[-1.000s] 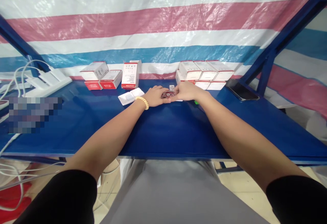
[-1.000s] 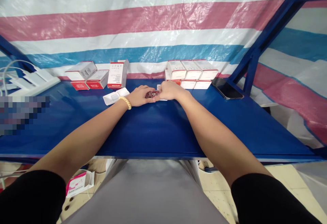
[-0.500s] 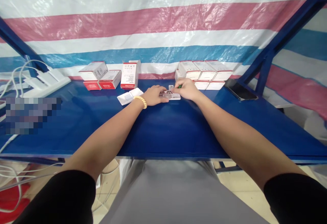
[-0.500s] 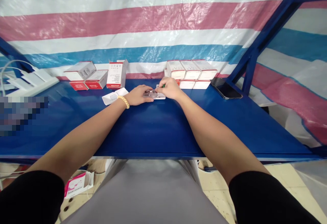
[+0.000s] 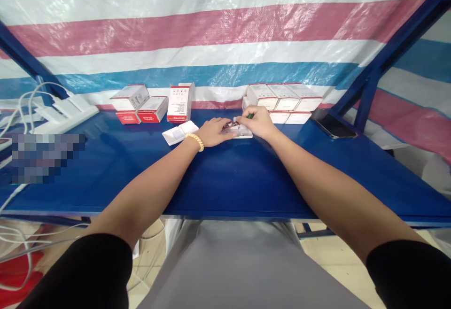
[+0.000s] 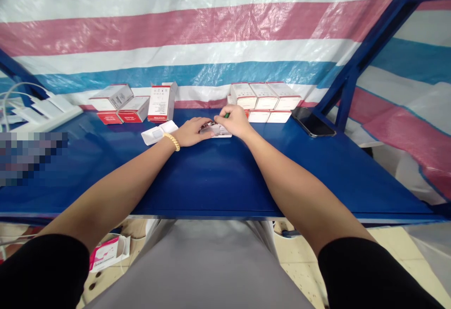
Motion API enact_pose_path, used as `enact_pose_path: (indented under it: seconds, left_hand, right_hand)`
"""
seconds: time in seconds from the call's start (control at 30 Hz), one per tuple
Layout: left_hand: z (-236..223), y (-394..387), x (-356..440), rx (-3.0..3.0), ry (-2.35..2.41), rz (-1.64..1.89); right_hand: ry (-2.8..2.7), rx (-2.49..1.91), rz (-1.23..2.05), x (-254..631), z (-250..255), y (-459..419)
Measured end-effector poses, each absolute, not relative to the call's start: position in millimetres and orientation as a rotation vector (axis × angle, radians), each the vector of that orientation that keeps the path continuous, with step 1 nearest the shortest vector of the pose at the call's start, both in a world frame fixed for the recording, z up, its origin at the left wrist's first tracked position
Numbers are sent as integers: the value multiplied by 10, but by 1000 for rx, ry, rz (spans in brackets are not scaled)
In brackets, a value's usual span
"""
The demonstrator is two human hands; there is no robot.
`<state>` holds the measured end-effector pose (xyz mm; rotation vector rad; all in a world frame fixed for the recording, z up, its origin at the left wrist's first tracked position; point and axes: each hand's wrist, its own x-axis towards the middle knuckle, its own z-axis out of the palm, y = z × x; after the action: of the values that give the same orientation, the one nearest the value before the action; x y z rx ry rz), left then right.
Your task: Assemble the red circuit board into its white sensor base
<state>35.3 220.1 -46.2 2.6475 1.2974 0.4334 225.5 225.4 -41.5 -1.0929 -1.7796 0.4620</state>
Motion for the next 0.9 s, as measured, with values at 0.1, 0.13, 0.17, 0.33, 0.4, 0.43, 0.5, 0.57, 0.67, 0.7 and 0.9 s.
enact_pose_path:
  seconds: [0.1, 0.13, 0.17, 0.33, 0.4, 0.43, 0.5, 0.57, 0.67, 0.7, 0.9]
  left_hand:
    - [-472, 2210, 362, 2661, 1316, 564]
    - [-471, 2212, 367, 2679, 1310, 612]
    - [-466, 2213, 372, 2700, 1297, 651]
    - [-424, 2186, 398, 2769, 1267, 729]
    - [-423, 2178, 398, 2778, 1295, 765]
    - [-429, 2177, 395, 2778, 1313, 776]
    - [-448, 2188, 387, 2774, 1353, 756]
    - [-471, 2211, 378, 2766, 1397, 681]
    - [-497, 2255, 371, 2764, 1424, 577]
    - [-502, 2266, 369, 2775, 1416, 558]
    - [-497, 2263, 368, 2880, 1344, 518]
  right_hand:
    - [-1750, -1088, 362, 2227, -381, 2229]
    - [-1740, -1087, 315, 2220, -373, 2218]
    - [-1728, -1089, 264, 2213, -366, 2206]
    - [-1680, -1119, 88, 2200, -344, 2173]
    - [-1696, -1119, 94, 2210, -357, 2187]
    - [-1720, -1119, 116, 2218, -370, 2198]
    - [-1804, -1127, 196, 2234, -405, 2219]
    - [-1922, -1153, 302, 2244, -438, 2227]
    - [-2064, -1212, 407, 2232, -457, 2209]
    - [-2088, -1226, 410, 2222, -455, 2199]
    - [-2148, -1245, 343, 2173, -419, 2156]
